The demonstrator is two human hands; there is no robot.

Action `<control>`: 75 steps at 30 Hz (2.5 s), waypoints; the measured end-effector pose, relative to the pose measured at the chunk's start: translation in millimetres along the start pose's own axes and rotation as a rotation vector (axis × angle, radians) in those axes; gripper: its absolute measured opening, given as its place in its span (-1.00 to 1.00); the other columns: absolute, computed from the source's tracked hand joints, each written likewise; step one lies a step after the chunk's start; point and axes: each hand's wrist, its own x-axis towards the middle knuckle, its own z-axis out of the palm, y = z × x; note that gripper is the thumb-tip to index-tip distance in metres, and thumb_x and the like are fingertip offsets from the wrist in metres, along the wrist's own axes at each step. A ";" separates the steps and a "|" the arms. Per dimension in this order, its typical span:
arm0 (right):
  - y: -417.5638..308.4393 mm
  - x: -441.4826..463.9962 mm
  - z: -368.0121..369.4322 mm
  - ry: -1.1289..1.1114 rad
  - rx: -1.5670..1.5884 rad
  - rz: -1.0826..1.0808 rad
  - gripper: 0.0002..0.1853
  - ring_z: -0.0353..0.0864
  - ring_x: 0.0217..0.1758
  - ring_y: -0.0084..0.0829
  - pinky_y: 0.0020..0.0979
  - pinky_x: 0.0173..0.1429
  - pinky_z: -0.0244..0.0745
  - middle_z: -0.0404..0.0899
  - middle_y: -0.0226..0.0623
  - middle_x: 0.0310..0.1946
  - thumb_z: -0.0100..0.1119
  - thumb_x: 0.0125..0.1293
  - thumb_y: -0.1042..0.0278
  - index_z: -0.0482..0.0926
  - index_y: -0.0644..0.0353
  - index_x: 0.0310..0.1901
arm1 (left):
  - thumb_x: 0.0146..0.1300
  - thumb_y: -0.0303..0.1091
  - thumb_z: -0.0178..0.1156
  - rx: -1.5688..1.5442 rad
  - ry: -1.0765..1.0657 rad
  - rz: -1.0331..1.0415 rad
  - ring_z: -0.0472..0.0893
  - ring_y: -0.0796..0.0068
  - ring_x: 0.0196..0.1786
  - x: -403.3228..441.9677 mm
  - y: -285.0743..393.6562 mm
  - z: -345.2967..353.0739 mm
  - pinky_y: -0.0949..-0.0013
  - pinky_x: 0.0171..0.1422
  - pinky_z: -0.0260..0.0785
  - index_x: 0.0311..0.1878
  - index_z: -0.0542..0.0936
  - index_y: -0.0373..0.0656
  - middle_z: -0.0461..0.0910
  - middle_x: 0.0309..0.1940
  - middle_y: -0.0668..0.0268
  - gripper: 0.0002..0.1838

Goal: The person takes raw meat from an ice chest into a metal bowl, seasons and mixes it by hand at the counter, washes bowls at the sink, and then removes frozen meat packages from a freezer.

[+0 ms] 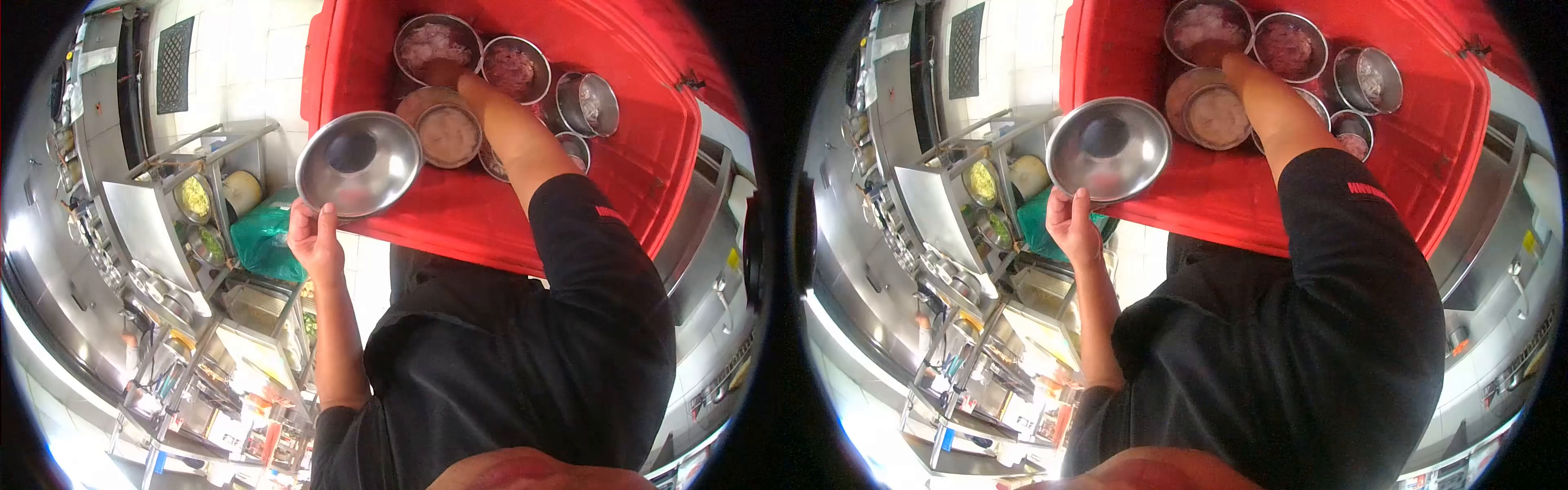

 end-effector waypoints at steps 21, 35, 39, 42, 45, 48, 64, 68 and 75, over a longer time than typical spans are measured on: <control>18.5 5.2 -19.8 -0.345 0.207 0.014 -0.61 0.56 0.04 -0.10 -0.20 0.19 0.38 0.58 0.02 -0.04 -0.04 0.25 0.18 0.61 0.23 -0.04 | 0.16 -0.61 0.20 0.177 -0.059 0.160 0.47 0.57 -0.26 11.2 -3.1 16.5 0.51 -0.16 0.32 -0.40 0.53 -0.33 0.56 -0.23 0.24 -0.95; 15.8 14.6 -18.3 -0.266 0.302 0.033 -0.56 0.53 0.06 -0.14 -0.24 0.18 0.36 0.56 -0.07 -0.02 0.05 0.17 0.07 0.59 0.19 -0.02 | 0.25 -0.56 0.12 -0.325 0.162 -0.080 0.54 0.64 -0.40 1.5 8.1 -12.5 0.55 -0.31 0.43 -0.31 0.47 -0.15 0.60 -0.35 0.35 -0.93; -5.0 10.5 -35.4 -0.309 0.438 0.122 -0.54 0.52 0.07 -0.15 -0.25 0.18 0.35 0.56 -0.10 -0.02 0.08 0.15 0.04 0.59 0.17 -0.01 | 0.29 -0.51 0.09 -0.477 0.248 -0.076 0.57 0.58 -0.37 2.0 14.1 -27.1 0.46 -0.35 0.48 -0.34 0.44 -0.13 0.59 -0.35 0.33 -0.92; 20.2 24.5 -4.8 -0.203 0.308 -0.104 -0.58 0.54 0.00 -0.13 -0.25 0.11 0.40 0.58 -0.11 -0.10 0.14 0.10 0.11 0.58 0.18 -0.05 | 0.30 -0.50 0.07 -0.467 0.276 -0.076 0.57 0.56 -0.35 1.8 8.8 -41.5 0.46 -0.34 0.45 -0.35 0.42 -0.12 0.58 -0.35 0.32 -0.91; 20.9 15.0 -23.7 -0.113 0.280 -0.237 -0.71 0.56 -0.09 -0.17 -0.24 0.00 0.44 0.60 -0.19 -0.18 0.14 0.13 0.24 0.59 0.19 -0.15 | 0.30 -0.51 0.06 -0.486 0.275 -0.072 0.57 0.55 -0.35 -0.6 2.4 -52.6 0.44 -0.33 0.44 -0.35 0.41 -0.12 0.58 -0.35 0.32 -0.90; 0.7 -1.4 -33.9 -0.037 0.982 0.311 -0.81 0.56 -0.18 -0.31 -0.27 -0.13 0.45 0.60 -0.33 -0.28 0.14 0.18 0.30 0.58 0.12 -0.19 | 0.29 -0.55 0.06 -0.510 0.288 -0.087 0.60 0.54 -0.34 -2.6 1.9 -61.3 0.34 -0.32 0.60 -0.36 0.39 -0.10 0.58 -0.32 0.31 -0.88; -396.5 -48.4 -273.9 -0.032 0.872 -0.284 -0.61 0.63 -0.21 -0.30 -0.35 -0.15 0.50 0.62 -0.10 -0.23 0.22 0.15 0.48 0.44 0.28 0.04 | 0.21 -0.54 0.16 -0.594 0.360 -0.086 0.60 0.46 -0.45 -15.0 -21.0 -126.5 0.35 -0.41 0.62 -0.41 0.47 -0.25 0.53 -0.44 0.28 -0.90; -462.7 -6.5 -247.8 0.100 0.258 -0.262 -0.63 0.61 -0.21 -0.03 -0.20 -0.14 0.46 0.60 0.04 -0.32 0.29 0.05 0.29 0.50 0.29 -0.13 | 0.20 -0.54 0.17 -0.661 0.388 -0.068 0.57 0.49 -0.51 -32.7 -32.7 -155.9 0.37 -0.45 0.61 -0.48 0.42 -0.22 0.49 -0.50 0.30 -0.84; -518.6 13.6 -228.0 0.035 0.443 -0.264 -0.40 0.63 -0.22 -0.26 -0.30 -0.09 0.50 0.64 -0.07 -0.23 0.34 -0.04 0.29 0.46 0.20 0.11 | 0.16 -0.53 0.16 -0.661 0.519 -0.087 0.55 0.51 -0.52 -69.0 -66.0 -200.3 0.39 -0.49 0.59 -0.53 0.36 -0.19 0.46 -0.55 0.32 -0.79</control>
